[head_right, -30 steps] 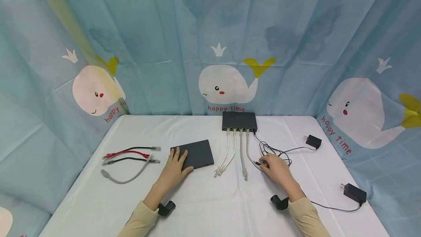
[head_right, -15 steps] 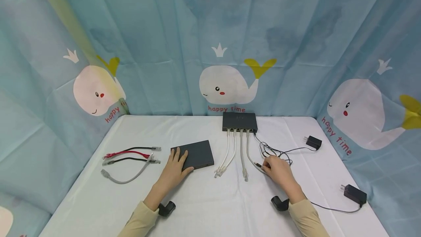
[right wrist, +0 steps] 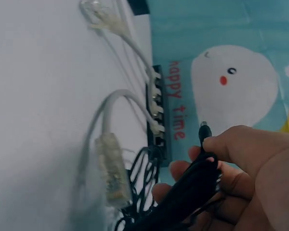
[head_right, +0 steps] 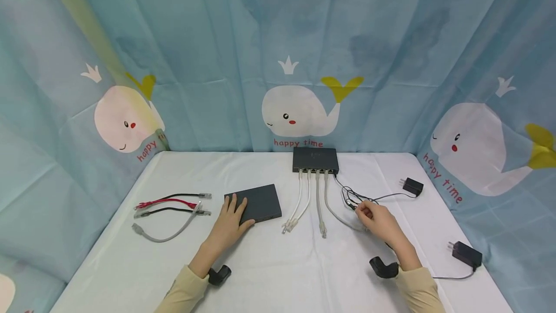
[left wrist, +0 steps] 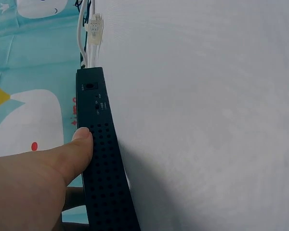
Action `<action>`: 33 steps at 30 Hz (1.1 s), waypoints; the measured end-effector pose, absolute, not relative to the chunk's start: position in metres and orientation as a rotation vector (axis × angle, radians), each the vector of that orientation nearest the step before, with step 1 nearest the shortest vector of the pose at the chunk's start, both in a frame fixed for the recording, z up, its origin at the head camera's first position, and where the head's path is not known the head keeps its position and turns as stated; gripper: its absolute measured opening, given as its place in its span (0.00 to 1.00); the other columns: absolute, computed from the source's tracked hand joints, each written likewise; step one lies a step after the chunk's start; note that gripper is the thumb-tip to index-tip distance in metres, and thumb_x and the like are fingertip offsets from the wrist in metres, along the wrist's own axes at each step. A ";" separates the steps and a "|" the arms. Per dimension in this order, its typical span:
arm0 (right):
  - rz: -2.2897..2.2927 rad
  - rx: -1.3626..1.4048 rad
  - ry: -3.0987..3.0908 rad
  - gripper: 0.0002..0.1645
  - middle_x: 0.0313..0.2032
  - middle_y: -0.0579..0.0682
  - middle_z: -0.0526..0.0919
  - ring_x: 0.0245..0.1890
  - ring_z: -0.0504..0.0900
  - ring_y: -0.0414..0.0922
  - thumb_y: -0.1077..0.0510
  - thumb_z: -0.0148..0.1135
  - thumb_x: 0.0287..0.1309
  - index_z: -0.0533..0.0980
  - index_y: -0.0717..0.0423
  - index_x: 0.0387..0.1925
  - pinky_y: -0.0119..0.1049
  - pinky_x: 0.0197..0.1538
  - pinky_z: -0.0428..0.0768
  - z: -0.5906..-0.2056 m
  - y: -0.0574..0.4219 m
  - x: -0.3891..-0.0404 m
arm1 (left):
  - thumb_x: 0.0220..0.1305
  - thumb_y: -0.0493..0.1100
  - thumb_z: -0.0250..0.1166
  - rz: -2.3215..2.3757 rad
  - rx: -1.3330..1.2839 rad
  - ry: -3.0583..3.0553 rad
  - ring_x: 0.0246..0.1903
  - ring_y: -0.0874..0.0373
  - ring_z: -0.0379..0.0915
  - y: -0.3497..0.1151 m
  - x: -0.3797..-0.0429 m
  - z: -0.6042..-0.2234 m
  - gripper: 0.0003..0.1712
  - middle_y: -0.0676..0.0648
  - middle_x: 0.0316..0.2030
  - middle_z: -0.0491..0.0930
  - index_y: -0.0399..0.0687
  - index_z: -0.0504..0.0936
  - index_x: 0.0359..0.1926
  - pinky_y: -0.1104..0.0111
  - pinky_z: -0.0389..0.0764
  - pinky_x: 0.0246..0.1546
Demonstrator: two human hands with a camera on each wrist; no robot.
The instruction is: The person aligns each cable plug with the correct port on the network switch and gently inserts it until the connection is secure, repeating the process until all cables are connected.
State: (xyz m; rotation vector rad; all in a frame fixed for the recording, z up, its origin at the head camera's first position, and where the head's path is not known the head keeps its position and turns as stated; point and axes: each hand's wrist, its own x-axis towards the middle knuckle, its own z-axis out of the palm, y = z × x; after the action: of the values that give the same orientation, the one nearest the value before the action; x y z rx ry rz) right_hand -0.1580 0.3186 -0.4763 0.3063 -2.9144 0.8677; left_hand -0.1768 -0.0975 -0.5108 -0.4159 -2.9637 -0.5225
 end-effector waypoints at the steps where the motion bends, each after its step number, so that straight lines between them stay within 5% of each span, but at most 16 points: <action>1: 0.879 0.297 -2.899 0.09 0.27 0.45 0.78 0.25 0.73 0.33 0.54 0.56 0.63 0.77 0.56 0.34 0.29 0.27 0.72 -0.474 0.320 -0.157 | 0.60 0.60 0.59 -0.526 -0.416 -2.963 0.66 0.30 0.43 -0.097 -0.177 -0.510 0.41 0.28 0.67 0.51 0.41 0.62 0.67 0.43 0.59 0.61; 24: 1.048 0.236 -2.824 0.12 0.23 0.46 0.79 0.21 0.72 0.34 0.53 0.60 0.60 0.79 0.59 0.33 0.29 0.22 0.70 -0.461 0.286 -0.150 | 0.59 0.59 0.60 -0.553 -0.432 -2.962 0.65 0.28 0.44 -0.099 -0.180 -0.513 0.41 0.27 0.66 0.53 0.40 0.63 0.66 0.43 0.61 0.60; 33: 1.172 0.283 -2.886 0.11 0.20 0.46 0.78 0.17 0.72 0.36 0.51 0.60 0.60 0.77 0.57 0.34 0.29 0.21 0.71 -0.473 0.253 -0.149 | 0.60 0.65 0.55 -0.717 -0.532 -2.875 0.66 0.28 0.41 -0.105 -0.182 -0.511 0.43 0.26 0.65 0.53 0.41 0.62 0.67 0.37 0.44 0.63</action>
State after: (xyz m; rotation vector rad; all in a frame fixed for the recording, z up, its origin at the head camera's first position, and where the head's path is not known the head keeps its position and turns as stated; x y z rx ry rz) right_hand -0.1494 0.2533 -0.4731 0.2826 -2.8857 1.1716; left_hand -0.1816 -0.1046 -0.5106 -0.5316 -2.8746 -0.7168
